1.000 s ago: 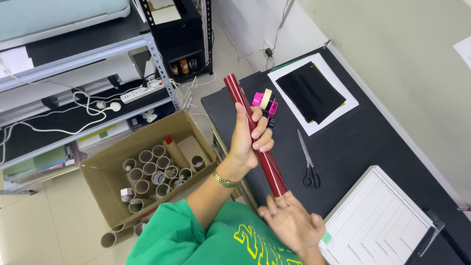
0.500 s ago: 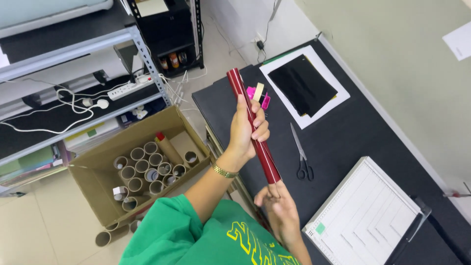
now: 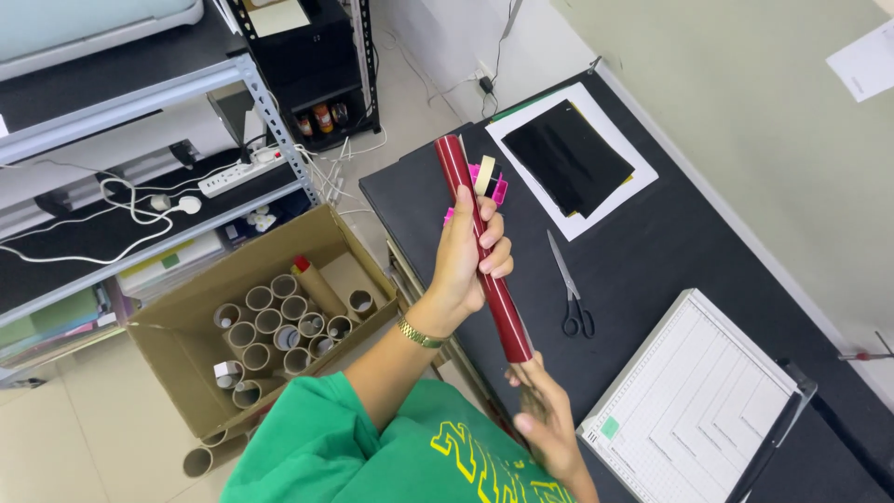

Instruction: Rolling up vinyl sheets and organizing them into a storage box with cardboard tubes.

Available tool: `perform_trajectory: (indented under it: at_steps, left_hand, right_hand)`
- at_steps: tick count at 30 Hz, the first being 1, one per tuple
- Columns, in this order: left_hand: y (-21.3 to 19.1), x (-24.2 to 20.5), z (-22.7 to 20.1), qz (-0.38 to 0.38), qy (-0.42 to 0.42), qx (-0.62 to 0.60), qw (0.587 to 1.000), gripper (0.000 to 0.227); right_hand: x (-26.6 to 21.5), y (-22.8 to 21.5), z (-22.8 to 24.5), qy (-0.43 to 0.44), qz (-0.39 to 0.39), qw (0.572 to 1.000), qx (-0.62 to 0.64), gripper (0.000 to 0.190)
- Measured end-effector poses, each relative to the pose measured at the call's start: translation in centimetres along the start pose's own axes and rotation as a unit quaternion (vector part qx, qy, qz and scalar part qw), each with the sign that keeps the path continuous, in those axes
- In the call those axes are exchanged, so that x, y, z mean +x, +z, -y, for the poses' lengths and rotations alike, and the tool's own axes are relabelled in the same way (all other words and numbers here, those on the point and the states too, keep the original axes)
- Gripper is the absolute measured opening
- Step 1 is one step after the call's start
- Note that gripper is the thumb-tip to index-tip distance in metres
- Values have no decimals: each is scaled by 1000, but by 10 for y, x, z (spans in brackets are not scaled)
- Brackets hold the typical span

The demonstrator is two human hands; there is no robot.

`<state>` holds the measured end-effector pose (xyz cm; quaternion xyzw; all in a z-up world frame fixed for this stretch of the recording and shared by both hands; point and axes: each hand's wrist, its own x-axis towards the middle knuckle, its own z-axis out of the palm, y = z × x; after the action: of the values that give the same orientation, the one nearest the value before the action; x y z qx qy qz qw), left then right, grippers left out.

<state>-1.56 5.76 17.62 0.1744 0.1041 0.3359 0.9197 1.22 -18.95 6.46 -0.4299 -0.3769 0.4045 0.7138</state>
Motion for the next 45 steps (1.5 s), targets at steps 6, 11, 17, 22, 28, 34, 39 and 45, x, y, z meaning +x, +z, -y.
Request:
perform_trajectory:
  at_steps: [6, 11, 17, 22, 28, 34, 39, 45]
  left_hand:
    - [-3, 5, 6, 76, -22, -60, 995, 47]
    - [-4, 9, 10, 79, -25, -58, 995, 49]
    - [-14, 15, -14, 18, 73, -20, 997, 47]
    - [-9, 0, 8, 40, 35, 14, 998, 45]
    - [-19, -18, 68, -11, 105, 121, 987, 39]
    - [-24, -21, 71, -35, 154, 81, 984, 38]
    - [-16, -27, 26, 280, -63, 162, 944, 135]
    - [-42, 14, -16, 359, -573, 315, 666, 114]
  right_hand:
    - [41, 60, 49, -9, 74, 939, 337, 66]
    - [40, 54, 46, 10, 62, 947, 315, 77]
    - [15, 13, 10, 14, -159, 984, 83, 52]
    - [40, 7, 36, 79, -198, 977, -24, 49]
    - [76, 44, 47, -125, -143, 799, -571, 62]
    - [72, 43, 34, -198, -213, 757, -585, 38]
    - [57, 9, 53, -255, -193, 746, -584, 33]
    - [21, -6, 94, -270, -41, 677, -684, 19]
